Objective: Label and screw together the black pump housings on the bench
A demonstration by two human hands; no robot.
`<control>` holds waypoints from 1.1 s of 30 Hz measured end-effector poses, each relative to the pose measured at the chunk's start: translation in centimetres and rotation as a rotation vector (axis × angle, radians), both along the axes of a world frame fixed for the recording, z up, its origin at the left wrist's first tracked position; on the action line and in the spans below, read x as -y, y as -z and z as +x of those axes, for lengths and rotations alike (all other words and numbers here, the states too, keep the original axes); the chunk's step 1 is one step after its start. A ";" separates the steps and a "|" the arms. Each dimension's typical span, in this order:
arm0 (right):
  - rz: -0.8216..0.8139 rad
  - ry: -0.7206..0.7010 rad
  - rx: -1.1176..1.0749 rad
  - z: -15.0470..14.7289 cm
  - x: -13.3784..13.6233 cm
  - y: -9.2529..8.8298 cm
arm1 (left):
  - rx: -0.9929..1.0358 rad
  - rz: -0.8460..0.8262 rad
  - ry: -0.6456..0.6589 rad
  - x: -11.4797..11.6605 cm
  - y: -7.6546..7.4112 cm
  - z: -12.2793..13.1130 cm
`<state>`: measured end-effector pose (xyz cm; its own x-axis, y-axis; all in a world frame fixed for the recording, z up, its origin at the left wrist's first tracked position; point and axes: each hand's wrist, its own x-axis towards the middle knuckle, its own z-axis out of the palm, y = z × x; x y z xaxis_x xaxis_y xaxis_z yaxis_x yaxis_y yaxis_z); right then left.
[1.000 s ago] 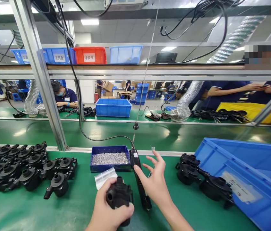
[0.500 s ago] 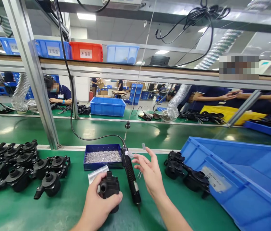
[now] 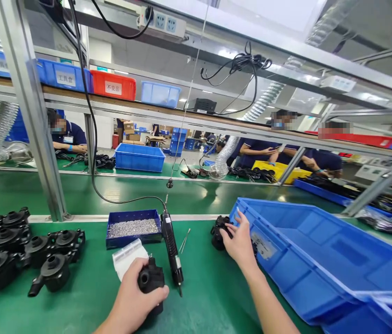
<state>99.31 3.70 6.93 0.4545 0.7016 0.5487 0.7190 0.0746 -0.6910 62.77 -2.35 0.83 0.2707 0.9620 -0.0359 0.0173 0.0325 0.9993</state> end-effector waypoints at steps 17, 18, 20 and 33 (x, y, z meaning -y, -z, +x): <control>-0.003 -0.371 -0.541 -8.6 6.5 -2.3 | -0.167 0.222 0.142 0.4 -0.4 -0.5; -0.046 -0.439 -0.634 -9.9 7.4 -2.8 | -0.171 0.277 0.195 0.4 -0.3 -0.6; -0.123 -0.546 -0.785 -12.3 8.6 -3.6 | -0.151 0.448 0.320 0.4 0.1 -0.7; -0.114 -0.672 -0.802 -21.9 7.0 -6.4 | 0.196 0.627 0.044 1.4 1.5 -0.7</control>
<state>77.41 -3.29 13.38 0.1540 0.9726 0.1741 -0.1173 0.1929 -0.9742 62.05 -3.72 -0.70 0.2546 0.7725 0.5817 -0.1785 -0.5537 0.8134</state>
